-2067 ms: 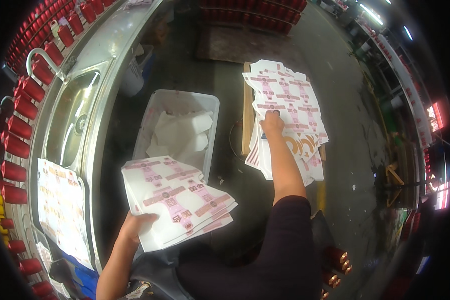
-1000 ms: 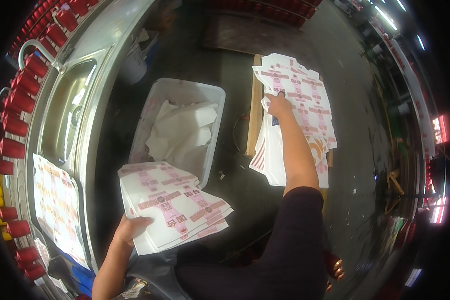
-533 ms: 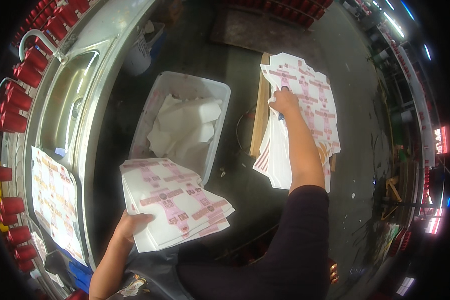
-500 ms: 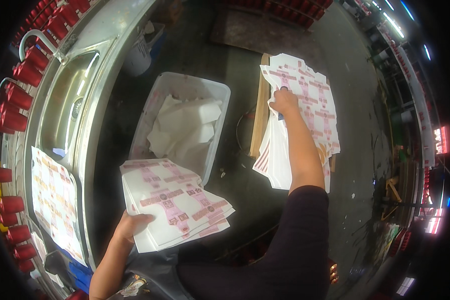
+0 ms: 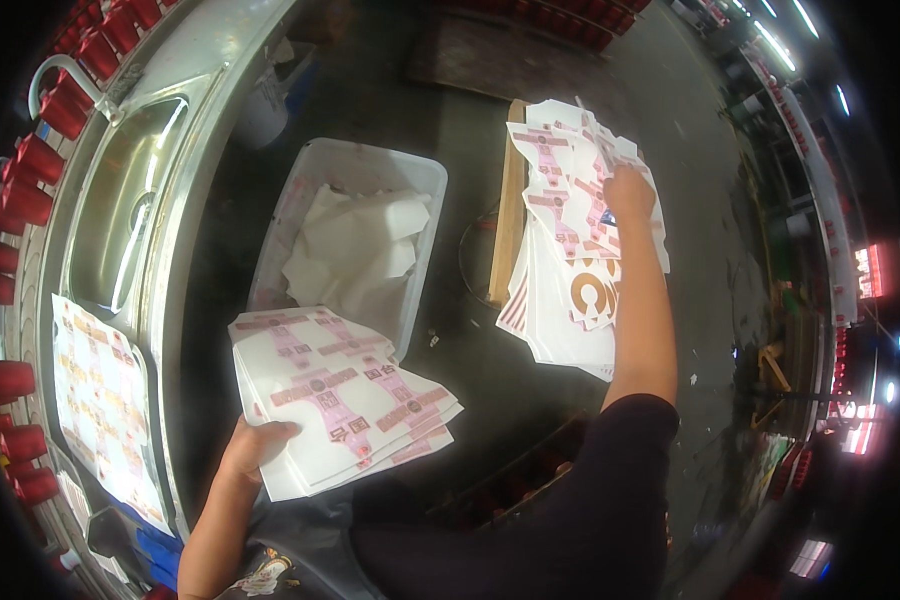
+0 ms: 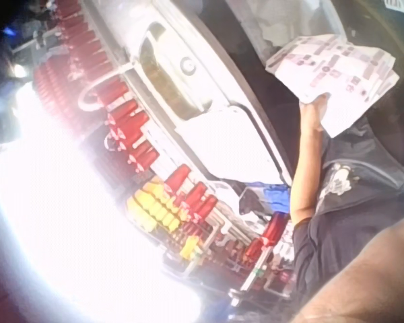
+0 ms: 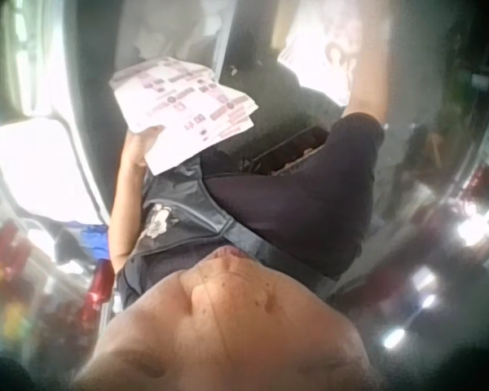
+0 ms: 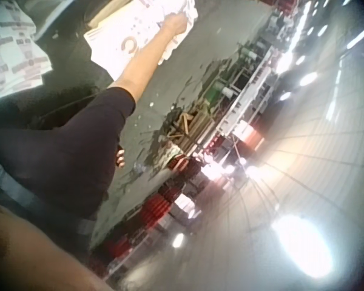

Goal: The person applies gold crescent-shaped stickers and rectangular paper labels to red cylindrical bottles. They wipe the bottle surface, peel and position the stickers, smooth them with a tool, and place the finished bottle on a rack.

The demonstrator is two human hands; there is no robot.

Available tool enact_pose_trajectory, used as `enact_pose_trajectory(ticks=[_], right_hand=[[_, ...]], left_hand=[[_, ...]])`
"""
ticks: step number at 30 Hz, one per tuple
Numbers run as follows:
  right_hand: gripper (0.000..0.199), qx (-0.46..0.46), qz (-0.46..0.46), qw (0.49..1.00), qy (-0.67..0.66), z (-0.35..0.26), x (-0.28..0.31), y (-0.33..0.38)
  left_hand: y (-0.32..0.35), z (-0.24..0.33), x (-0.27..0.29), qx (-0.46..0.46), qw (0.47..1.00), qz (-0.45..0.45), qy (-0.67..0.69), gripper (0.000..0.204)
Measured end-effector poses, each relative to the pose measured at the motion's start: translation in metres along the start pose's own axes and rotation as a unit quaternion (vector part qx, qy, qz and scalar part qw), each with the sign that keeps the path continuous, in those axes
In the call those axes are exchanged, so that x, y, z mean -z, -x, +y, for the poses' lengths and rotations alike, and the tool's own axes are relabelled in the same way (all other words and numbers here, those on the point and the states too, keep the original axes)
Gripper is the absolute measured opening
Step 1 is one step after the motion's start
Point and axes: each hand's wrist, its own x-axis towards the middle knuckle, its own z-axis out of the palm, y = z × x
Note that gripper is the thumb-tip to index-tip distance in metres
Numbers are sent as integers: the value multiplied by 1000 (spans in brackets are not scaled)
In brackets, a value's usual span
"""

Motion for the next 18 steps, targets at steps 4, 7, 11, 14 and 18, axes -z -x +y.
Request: enact_pose_trajectory(ticks=[4,7,11,14,18], right_hand=[[26,-13,-40,998,35,7,38,14],[23,1,-39,999,24,-10,55,41],[17,39,-102,993,-40,-59,55,90],[18,73,-186,980,-25,-110,35,126],[21,94,-285,953,-25,-157,19,162]], left_hand=[[1,1,1,-1,1000,4,-3,57],[3,1,1,-5,1000,-12,17,50],[3,0,2,-3,1000,-2,7,52],[2,0,3,-1,1000,-2,-5,57],[4,-1,2,-11,1000,11,-17,57]])
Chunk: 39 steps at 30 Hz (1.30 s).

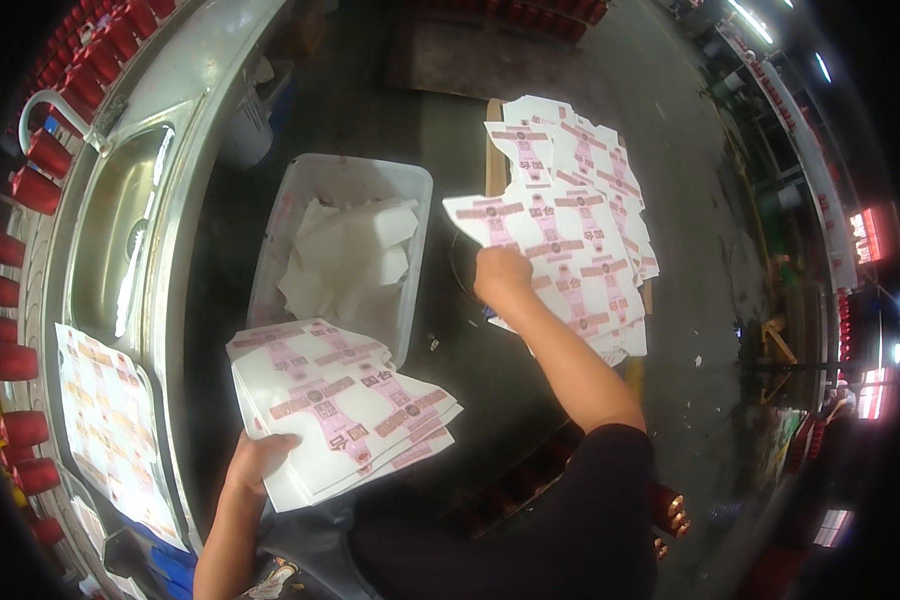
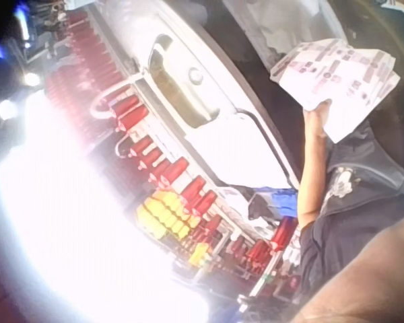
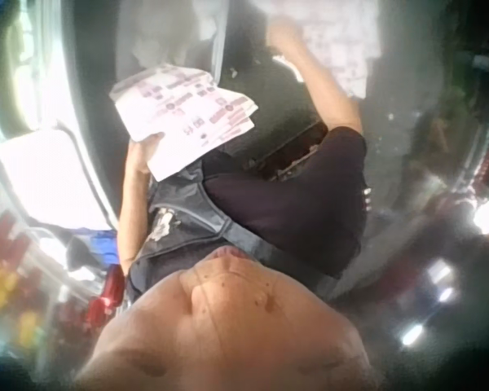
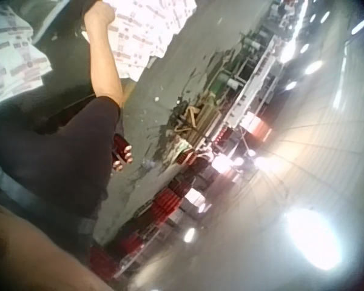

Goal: The person applies gold crescent-shaped stickers and rectangular paper labels to red cylindrical bottles. They wipe the bottle surface, peel and position the stickers, smooth them with a tool, and place the finished bottle on a rack.

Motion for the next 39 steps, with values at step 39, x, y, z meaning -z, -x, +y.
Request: enact_pose_trajectory(ticks=[39], right_hand=[[26,-301,175,558,-754,406,-126,-71]], left_hand=[[13,15,-39,-28,987,49,-147,54]])
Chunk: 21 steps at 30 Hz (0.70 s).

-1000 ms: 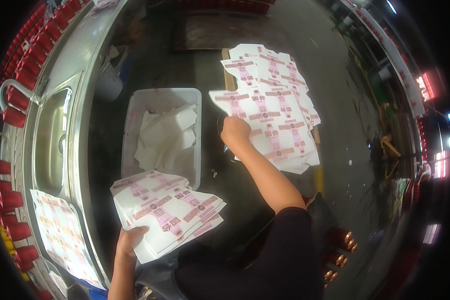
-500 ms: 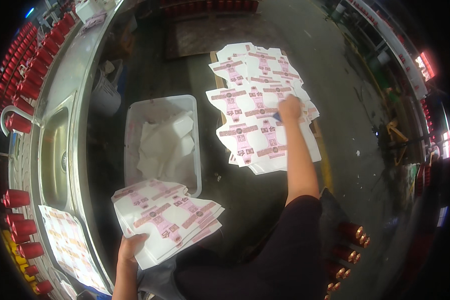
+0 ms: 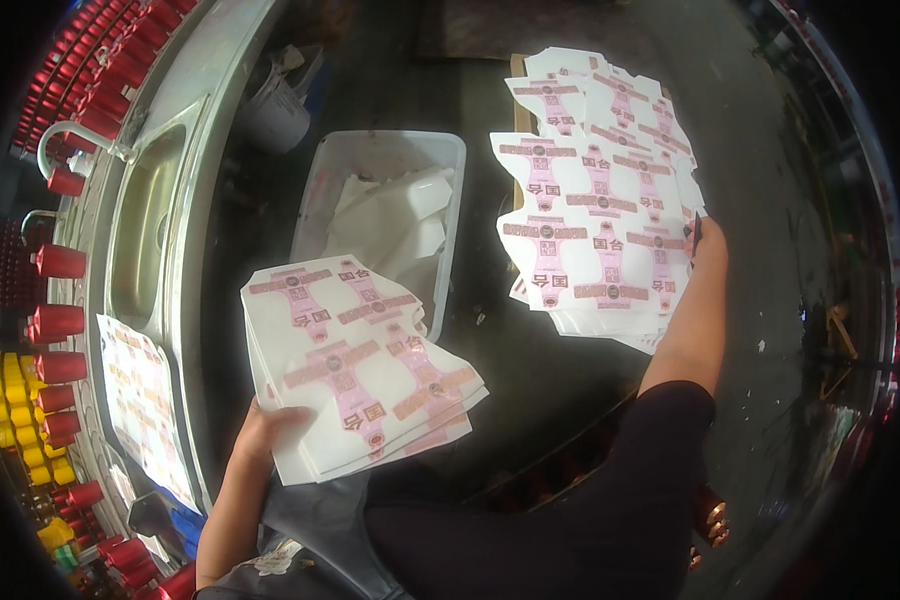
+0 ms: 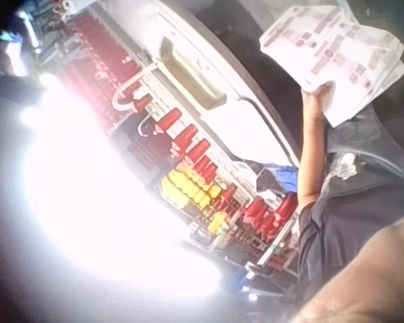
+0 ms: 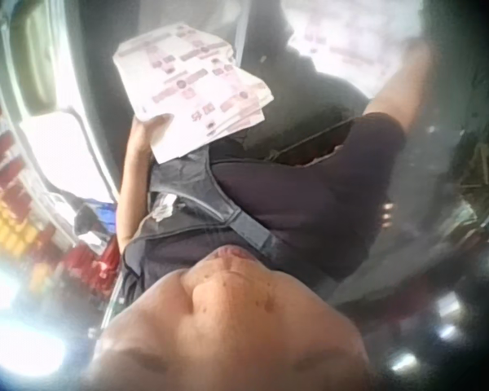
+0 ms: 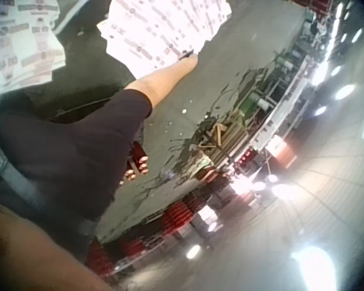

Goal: The person applies gold crescent-shaped stickers and rectangular paper labels to red cylindrical bottles. They wipe the bottle surface, peel and position the stickers, smooth them with a tool, and place the finished bottle on a rack.

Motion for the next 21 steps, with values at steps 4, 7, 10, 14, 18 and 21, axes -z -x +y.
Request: enact_pose_trajectory(ticks=[4,7,10,14,18,21], right_hand=[[25,-51,30,986,-156,1,-9,5],[18,-71,31,988,-136,-2,-13,15],[13,-84,61,978,-179,-9,-20,32],[15,-84,53,981,-164,-16,-28,50],[17,-70,62,981,-169,-19,-28,47],[15,-95,21,979,-178,-20,-28,39]], left_hand=[[0,2,0,-22,999,-18,-19,56],[-2,2,0,-31,999,-21,-16,58],[-3,3,1,-25,999,-24,-24,56],[-2,4,-1,-28,999,-29,-21,54],[4,5,-7,-44,999,-14,-28,52],[6,6,-11,-45,998,-15,-34,52]])
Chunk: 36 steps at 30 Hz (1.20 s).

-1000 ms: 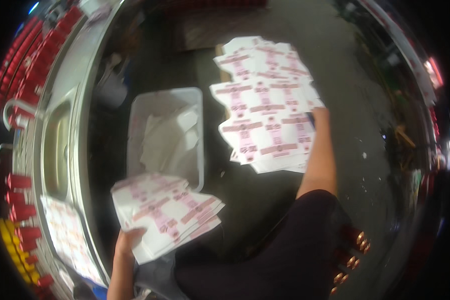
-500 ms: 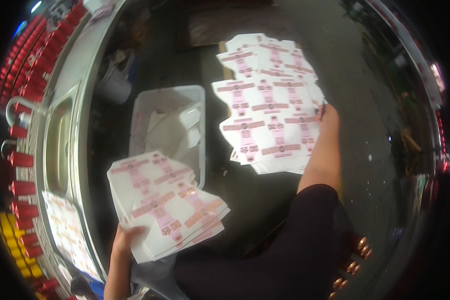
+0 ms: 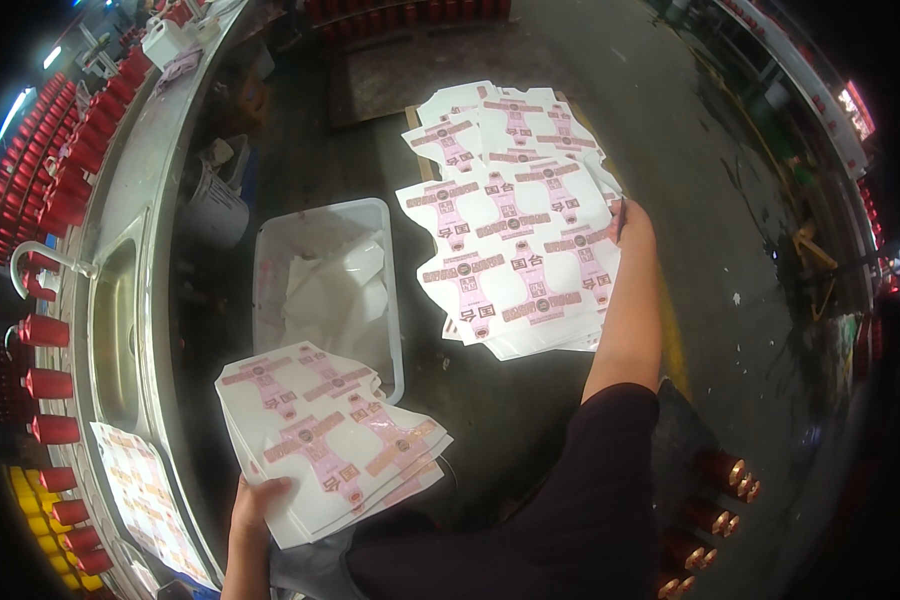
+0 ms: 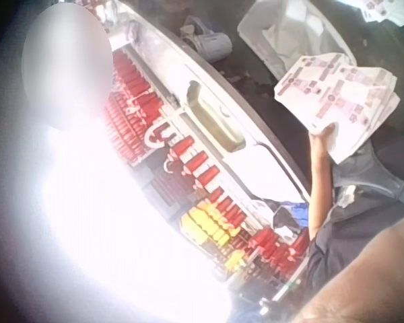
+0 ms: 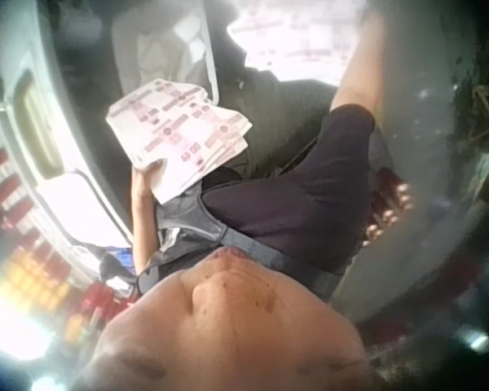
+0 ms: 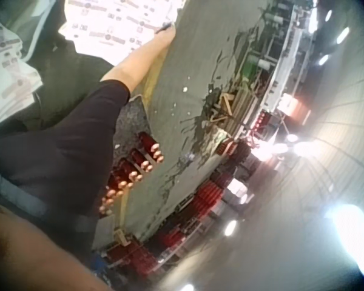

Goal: The person applies gold crescent-shaped stickers and rectangular paper labels to red cylindrical bottles. They wipe the bottle surface, peel and position the stickers, smooth them with a tool, and place the finished bottle on a rack.

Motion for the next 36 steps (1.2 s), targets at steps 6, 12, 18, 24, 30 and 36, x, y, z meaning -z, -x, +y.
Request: enact_pose_trajectory(ticks=[6,12,18,24,30,36], right_hand=[[20,-48,8,996,75,-9,-8,-6],[23,0,76,986,151,-27,-10,-33],[24,459,161,833,264,-45,-10,-44],[26,635,267,677,260,-84,-30,35],[24,683,239,666,181,-103,-50,130],[25,437,-78,894,-64,-27,-57,237]], left_hand=[[0,3,0,5,1000,-4,-2,53],[-2,1,4,23,1000,-6,16,53],[-4,1,4,26,999,0,20,52],[-2,7,-2,10,1000,-6,17,50],[-1,13,0,-32,999,-33,18,52],[13,18,7,-90,995,-22,34,52]])
